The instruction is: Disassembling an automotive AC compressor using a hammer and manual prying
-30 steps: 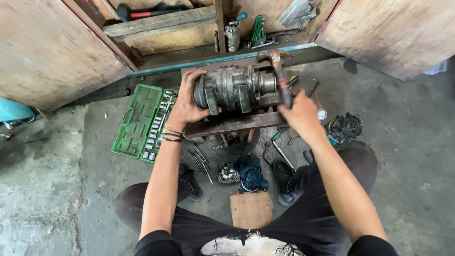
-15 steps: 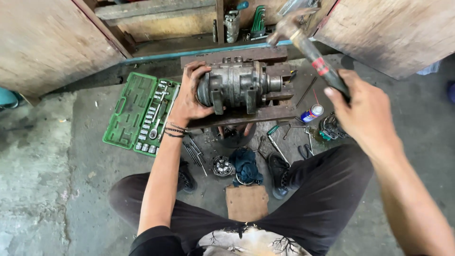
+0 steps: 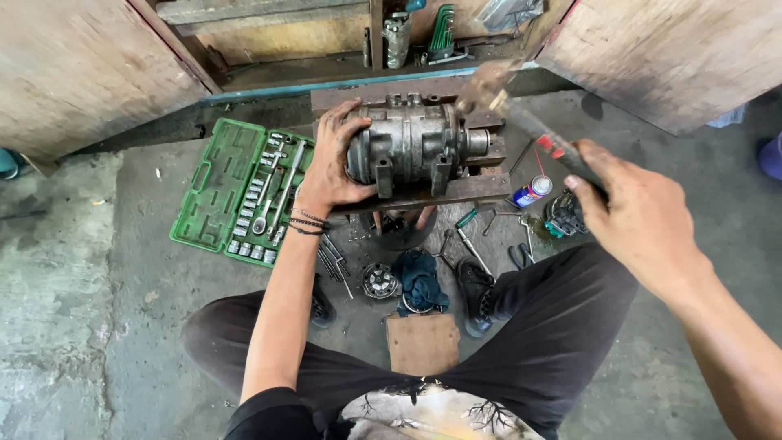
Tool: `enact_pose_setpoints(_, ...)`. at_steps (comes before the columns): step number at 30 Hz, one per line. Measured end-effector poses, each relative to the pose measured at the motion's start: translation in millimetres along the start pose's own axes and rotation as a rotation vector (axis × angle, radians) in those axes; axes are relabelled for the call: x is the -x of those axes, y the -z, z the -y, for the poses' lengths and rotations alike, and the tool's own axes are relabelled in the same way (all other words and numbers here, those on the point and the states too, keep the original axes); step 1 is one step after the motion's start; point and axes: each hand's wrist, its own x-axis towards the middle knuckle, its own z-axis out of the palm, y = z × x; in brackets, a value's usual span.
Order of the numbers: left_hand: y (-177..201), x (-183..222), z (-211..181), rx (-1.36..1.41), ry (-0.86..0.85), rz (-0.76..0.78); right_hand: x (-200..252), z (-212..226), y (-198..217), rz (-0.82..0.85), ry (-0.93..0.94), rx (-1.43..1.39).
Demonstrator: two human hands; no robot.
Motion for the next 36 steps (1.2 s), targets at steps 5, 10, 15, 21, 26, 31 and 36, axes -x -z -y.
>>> enact_pose_setpoints(5,-2,3,-1,0.033,0.015,-0.001,2,4,3,0.006,-0.044,0.028)
enact_pose_setpoints(10,-3,1,1,0.106,-0.010,0.008,-3,8,3,0.068,-0.029,-0.040)
enact_pose_setpoints(15,-3,2,3,0.094,-0.009,0.005,-7,4,3,0.079,-0.021,0.002)
enact_pose_setpoints(21,-2,3,1,0.103,0.021,0.004,-10,7,7,0.081,-0.025,-0.090)
enact_pose_setpoints(26,-2,2,1,0.099,0.014,0.004,-9,2,3,0.042,-0.022,-0.080)
enact_pose_setpoints(31,-1,0,4,0.102,0.005,0.011,-15,2,6,0.040,-0.029,-0.076)
enact_pose_setpoints(36,-2,2,3,0.087,0.025,0.018,-11,6,11,0.028,0.014,-0.044)
